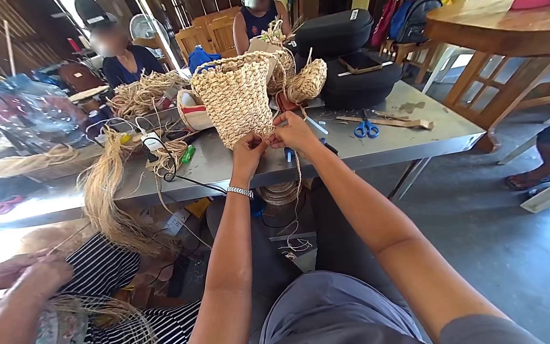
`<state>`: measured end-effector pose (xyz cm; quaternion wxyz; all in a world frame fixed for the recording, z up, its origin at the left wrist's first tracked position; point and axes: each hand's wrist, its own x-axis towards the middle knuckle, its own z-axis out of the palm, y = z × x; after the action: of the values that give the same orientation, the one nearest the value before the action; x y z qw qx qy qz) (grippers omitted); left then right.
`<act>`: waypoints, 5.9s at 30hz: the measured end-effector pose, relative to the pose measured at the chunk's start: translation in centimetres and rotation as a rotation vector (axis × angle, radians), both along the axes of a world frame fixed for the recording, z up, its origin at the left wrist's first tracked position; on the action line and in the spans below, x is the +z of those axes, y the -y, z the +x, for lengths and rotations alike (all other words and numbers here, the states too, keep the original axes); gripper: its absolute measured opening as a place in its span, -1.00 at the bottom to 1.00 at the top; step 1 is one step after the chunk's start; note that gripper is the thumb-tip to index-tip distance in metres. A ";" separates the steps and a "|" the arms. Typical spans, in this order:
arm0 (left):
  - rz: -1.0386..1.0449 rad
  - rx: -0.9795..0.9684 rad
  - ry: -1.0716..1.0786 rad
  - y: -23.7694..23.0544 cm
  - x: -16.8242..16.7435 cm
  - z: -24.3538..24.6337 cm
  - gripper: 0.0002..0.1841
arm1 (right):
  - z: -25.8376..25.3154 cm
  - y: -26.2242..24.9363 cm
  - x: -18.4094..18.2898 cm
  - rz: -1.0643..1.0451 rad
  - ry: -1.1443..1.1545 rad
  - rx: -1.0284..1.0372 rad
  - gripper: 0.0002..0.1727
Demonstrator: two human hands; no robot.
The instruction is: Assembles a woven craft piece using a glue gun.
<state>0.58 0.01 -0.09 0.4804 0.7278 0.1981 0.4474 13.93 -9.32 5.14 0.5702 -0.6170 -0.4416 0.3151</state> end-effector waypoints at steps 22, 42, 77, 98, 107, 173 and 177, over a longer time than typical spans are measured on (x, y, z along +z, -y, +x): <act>-0.088 0.000 0.170 -0.3 -0.1 -0.2 -0.93 | 0.8 -0.1 -0.8 0.165 0.029 0.035 -0.75; -0.143 0.031 0.208 -0.1 0.1 -0.2 -0.93 | 1.4 1.4 -0.3 0.154 0.414 -0.147 -0.80; -0.143 -0.005 0.273 -0.1 0.1 -0.4 -0.92 | -1.2 -0.1 -0.9 0.190 0.489 -0.047 -0.79; -0.049 -0.002 0.116 0.7 -1.1 -1.6 -0.88 | -3.3 1.2 -0.9 0.203 0.690 -0.165 -0.80; -0.012 0.004 0.087 0.4 -1.1 -1.5 -0.89 | -1.6 0.9 -0.8 0.128 0.525 -0.117 -0.76; -0.128 0.016 0.227 0.0 0.1 -0.4 -0.91 | -2.2 0.3 -1.7 0.216 0.530 -0.108 -0.76; -0.098 0.050 0.182 1.6 0.3 -1.3 -0.93 | -2.2 0.6 -1.5 0.201 0.549 -0.098 -0.79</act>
<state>-0.68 -1.56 0.16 0.5200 0.6546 0.1935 0.5135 11.77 -9.89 3.66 0.5021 -0.6400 -0.5781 0.0632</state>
